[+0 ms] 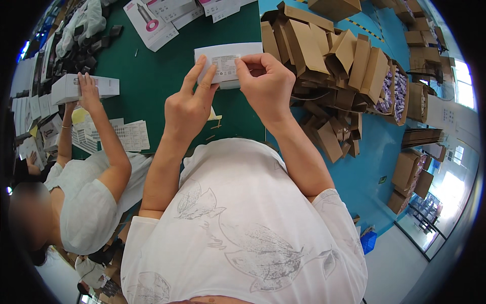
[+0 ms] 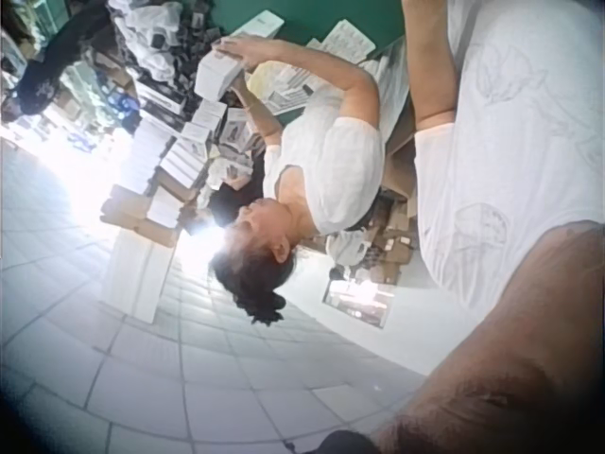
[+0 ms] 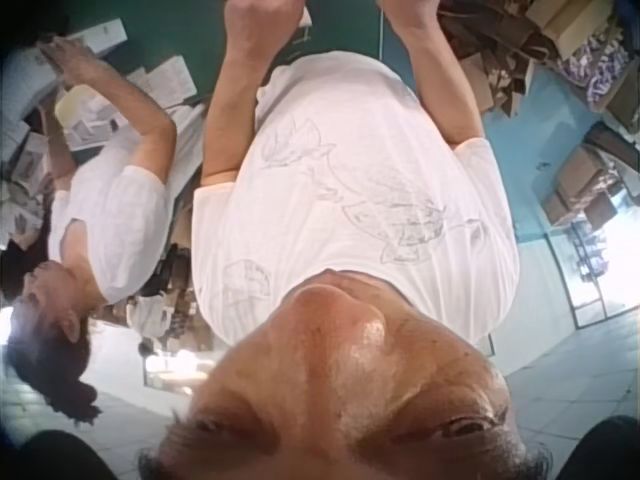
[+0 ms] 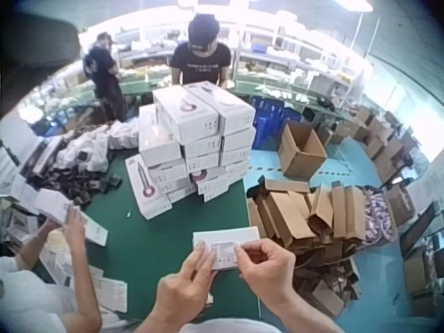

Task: Applying product labels and quality control stickers to hair dryer boxes on a factory production floor.

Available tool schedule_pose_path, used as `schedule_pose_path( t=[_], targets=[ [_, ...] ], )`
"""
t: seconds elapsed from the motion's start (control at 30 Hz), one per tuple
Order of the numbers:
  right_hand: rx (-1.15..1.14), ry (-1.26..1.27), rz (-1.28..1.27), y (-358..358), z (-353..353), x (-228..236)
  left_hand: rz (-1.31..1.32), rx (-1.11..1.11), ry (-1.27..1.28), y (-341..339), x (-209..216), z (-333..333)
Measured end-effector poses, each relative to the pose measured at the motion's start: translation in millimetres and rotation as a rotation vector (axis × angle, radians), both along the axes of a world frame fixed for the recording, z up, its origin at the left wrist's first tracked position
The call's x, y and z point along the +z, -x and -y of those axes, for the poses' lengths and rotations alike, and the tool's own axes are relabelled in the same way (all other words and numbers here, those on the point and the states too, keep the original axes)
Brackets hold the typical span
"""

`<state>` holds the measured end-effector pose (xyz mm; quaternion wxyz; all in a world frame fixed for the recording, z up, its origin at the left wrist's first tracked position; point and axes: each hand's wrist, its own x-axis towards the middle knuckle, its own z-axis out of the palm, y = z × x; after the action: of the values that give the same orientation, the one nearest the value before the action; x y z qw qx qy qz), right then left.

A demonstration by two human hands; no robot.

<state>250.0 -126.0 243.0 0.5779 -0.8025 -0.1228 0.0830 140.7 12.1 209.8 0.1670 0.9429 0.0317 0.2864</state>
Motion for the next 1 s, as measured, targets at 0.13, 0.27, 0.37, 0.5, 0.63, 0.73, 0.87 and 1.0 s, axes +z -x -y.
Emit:
schedule_pose_path(
  t=[0.13,0.27,0.37,0.5,0.63,0.73,0.87,1.0],
  targets=[
    [0.008,0.088,0.165,1,-1,-5,-0.019,0.018,0.000,0,3,2],
    [0.018,0.120,0.375,5,-3,-6,-0.090,0.065,-0.066,-4,5,11],
    [0.038,0.289,0.524,6,-1,-9,-0.103,0.089,-0.085,-7,5,15],
    [-0.080,0.582,0.793,-6,11,-12,-0.140,0.125,-0.092,-8,3,17],
    [-0.138,0.578,0.582,-14,10,-14,-0.088,0.119,-0.064,-8,3,17],
    [-0.034,0.531,0.757,-4,5,-19,-0.030,0.096,-0.050,-7,3,17],
    [0.115,0.230,0.484,-1,4,-31,-0.034,0.096,0.007,-1,3,17],
    [0.151,0.155,0.592,-2,13,-35,-0.010,0.101,0.054,3,0,18]
  ],
)
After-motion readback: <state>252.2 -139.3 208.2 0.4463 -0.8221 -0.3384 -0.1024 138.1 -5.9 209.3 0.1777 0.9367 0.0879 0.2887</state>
